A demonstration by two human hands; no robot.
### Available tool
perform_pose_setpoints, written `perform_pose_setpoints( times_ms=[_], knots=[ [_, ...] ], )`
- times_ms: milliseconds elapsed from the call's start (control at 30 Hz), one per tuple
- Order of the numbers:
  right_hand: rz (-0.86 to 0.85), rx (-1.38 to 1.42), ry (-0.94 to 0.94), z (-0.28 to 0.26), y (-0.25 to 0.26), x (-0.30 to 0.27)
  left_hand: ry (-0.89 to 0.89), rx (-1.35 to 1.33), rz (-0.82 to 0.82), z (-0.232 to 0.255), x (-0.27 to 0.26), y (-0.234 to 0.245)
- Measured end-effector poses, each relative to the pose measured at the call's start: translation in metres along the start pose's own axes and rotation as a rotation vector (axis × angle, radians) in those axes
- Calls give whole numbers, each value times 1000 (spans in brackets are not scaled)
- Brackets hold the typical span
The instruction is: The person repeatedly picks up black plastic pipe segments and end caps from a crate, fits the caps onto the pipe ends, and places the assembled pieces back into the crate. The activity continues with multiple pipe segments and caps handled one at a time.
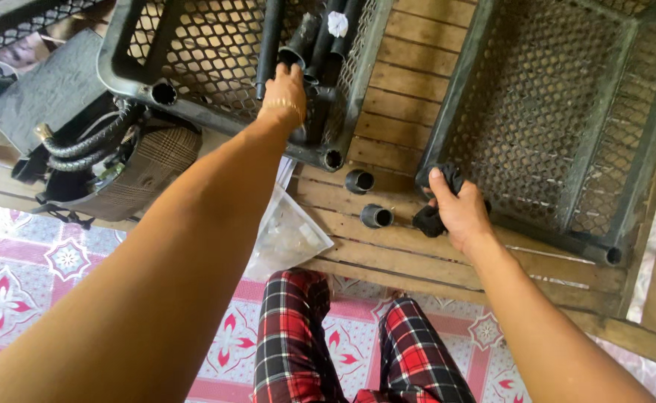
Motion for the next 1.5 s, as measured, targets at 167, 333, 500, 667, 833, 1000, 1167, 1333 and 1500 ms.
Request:
perform_pose_setpoints(
  times_ms=[167, 333, 500, 667, 833, 1000, 1167, 1333, 1500],
  knots=[
    [-9, 52, 25, -14, -4, 1, 15, -149, 67, -1, -34, 21],
    [-57, 277, -2, -72, -5, -1, 192, -445, 131, 16, -60, 84],
    [-132, 746, -22, -162, -14, 2, 551, -1289, 39, 37, -81, 133],
    [-336, 675, 342, -256, -38, -11, 644, -1761, -140, 64, -125, 183],
    [-254, 63, 1062, -324, -79, -40, 524, -1999, -166, 108, -158, 222],
    [-245, -122, 1288, -360, -87, -38, 446, -2106, 9, 122, -179, 269],
    [-64, -137, 1380, -364, -83, -4, 386, -2054, 182, 144, -204, 295],
    [4, -22, 1203, -388, -43, 51, 449, -1784, 577, 147, -223, 297],
    [-440, 597, 422, -401, -45, 33, 476, -1781, 674, 144, -220, 307]
  ],
)
Point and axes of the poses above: each hand's wrist, its own x-axis towards the middle knuckle, its own y-axis out of the back of the hand, z = x × y, the point moved 2 cm from there along x, towards the middle knuckle, and after that the axes turned 9 degrees about y, right-handed, at the moved point
